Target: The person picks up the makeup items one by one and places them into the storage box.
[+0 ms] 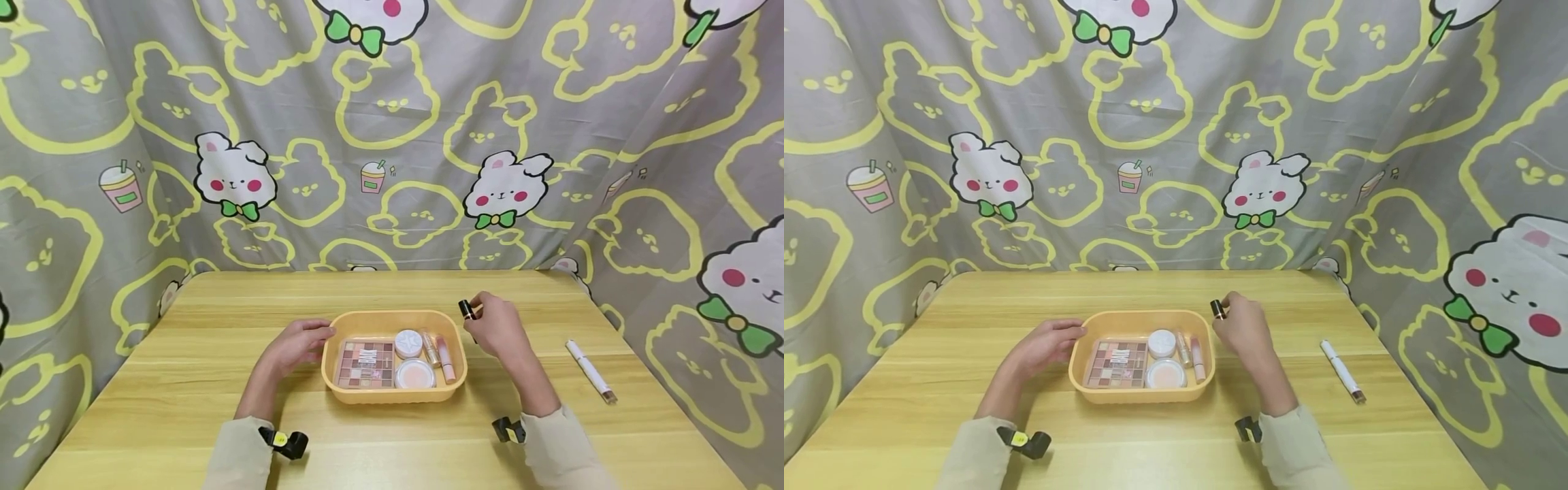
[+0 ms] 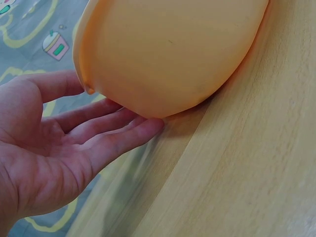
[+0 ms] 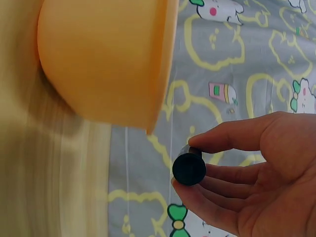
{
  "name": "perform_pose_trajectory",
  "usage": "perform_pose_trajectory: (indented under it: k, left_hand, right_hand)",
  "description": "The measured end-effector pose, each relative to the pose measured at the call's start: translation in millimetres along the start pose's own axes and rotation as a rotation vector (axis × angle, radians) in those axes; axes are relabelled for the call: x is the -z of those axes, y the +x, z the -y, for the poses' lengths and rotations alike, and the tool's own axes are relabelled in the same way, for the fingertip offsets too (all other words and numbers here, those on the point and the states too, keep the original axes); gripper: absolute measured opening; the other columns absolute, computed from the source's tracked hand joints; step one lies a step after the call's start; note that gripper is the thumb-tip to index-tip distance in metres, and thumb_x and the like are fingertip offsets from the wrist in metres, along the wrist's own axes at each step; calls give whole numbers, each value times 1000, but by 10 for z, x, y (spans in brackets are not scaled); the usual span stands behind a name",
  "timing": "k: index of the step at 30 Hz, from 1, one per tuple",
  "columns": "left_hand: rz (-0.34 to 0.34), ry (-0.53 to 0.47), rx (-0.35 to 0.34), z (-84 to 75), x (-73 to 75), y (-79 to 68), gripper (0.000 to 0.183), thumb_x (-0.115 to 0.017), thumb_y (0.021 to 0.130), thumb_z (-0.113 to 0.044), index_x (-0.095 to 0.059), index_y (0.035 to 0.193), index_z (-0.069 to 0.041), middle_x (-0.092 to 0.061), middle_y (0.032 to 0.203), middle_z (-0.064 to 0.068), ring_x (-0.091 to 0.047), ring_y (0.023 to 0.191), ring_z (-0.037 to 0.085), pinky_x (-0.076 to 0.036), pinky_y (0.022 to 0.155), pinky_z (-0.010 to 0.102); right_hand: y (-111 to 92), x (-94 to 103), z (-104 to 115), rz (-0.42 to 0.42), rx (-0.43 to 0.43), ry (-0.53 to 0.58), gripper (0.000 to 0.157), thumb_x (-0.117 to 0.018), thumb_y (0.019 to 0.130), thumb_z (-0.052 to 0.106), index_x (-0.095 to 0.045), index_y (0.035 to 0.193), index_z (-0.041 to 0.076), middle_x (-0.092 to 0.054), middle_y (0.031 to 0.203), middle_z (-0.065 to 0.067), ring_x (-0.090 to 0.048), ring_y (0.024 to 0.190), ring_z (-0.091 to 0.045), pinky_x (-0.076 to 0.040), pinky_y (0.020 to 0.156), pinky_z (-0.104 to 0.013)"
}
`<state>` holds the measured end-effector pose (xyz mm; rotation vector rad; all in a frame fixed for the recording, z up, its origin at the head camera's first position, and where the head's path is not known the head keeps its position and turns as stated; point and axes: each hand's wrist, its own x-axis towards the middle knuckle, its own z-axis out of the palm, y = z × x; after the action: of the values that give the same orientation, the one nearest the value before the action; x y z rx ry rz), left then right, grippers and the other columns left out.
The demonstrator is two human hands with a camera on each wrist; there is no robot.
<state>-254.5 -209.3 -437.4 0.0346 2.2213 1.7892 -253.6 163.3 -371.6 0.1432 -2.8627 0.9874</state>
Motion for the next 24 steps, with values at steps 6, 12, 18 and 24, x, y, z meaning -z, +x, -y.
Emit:
perform_pose_trajectory:
  k: [6,12,18,24]
  left_hand:
    - [-1,-3,6,-5,-1,-5,55,-57,104,-27,-46,145,7,-55,144,27,-57,131,40,-54,102,49]
    - [-5,-6,10,-9,-1,-6,55,-57,104,-27,-46,145,7,-54,144,27,-57,131,40,-54,102,49]
    - [0,-12,5,-5,6,-1,56,-57,104,-27,-45,146,8,-53,145,27,-56,132,41,-53,103,49]
    - [4,-14,2,7,3,0,55,-57,104,-26,-45,145,9,-54,144,28,-56,131,41,-54,102,49]
  right_hand:
    - [-28,-121,147,8,20,2,33,-70,86,4,-64,116,-6,-72,90,-17,-65,68,-20,-53,54,-28]
    - [-40,-247,245,35,17,6,35,-72,84,4,-64,118,-3,-72,91,-15,-65,71,-21,-54,58,-29]
    - [-59,-384,318,68,37,12,35,-72,85,3,-64,119,-1,-72,89,-13,-65,70,-19,-54,57,-28]
    - [-112,-517,411,90,87,20,33,-74,84,2,-67,117,1,-72,88,-12,-65,70,-18,-55,56,-27]
